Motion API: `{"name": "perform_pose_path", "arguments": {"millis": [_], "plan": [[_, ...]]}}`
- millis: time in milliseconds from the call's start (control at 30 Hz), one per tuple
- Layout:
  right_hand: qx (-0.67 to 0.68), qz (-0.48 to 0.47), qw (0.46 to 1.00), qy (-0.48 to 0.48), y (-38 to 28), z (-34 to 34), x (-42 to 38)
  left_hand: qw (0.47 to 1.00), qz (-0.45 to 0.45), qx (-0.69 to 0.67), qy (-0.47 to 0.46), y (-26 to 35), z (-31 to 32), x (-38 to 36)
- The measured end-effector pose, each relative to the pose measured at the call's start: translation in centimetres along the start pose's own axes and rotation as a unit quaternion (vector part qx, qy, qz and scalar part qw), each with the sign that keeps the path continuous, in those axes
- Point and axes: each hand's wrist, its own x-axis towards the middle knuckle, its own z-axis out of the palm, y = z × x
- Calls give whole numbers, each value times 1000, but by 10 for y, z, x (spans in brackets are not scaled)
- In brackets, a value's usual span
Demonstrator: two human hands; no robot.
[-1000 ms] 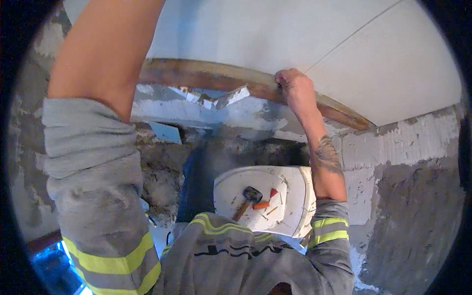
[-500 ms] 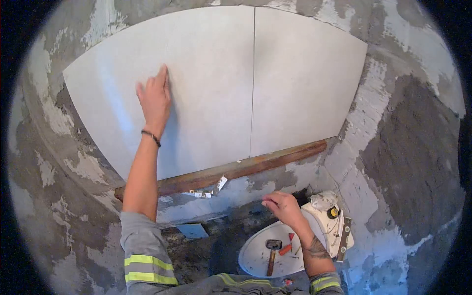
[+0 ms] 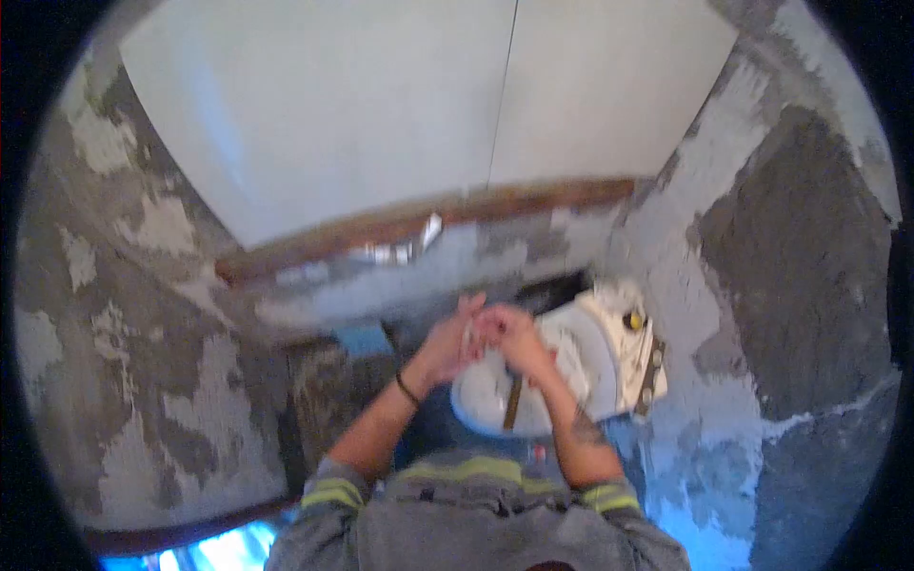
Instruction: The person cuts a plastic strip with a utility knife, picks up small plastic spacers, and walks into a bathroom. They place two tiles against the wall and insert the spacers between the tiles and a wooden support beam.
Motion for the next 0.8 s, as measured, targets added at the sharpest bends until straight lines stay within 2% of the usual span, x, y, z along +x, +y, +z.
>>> {"name": "perform_pose_path", "arguments": {"millis": [33,67,100,233,400,533,633,700,800], "plan": [[90,71,992,-45,-41,-13,-4,999,9,10,-39,3,2,-3],[158,105,982,-29,-33,-11,-9,996,27,23,-81,1,0,-3],[219,119,968,-10,-31,-10,-3,989,-24,-91,-112,4,-4,-3],[181,109,977,-27,-37,-7,-5,991,-20,-114,-70,-1,-4,-5],[240,107,964,-42,-31,-1,-1,985,-51,-151,-60,-11,-15,-5],[224,154,962,-6,-36,-2,-1,975,-30,-209,-73,-9,-16,-12],[208,128,969,-19,-32,2,-3,968,-20,-240,-76,-15,-22,-13],[126,109,985,-43,-27,6,-5,965,-12,-249,-87,-21,-27,-11],[145,112,982,-51,-27,10,-4,964,10,-260,-56,-28,-28,-13]]}}
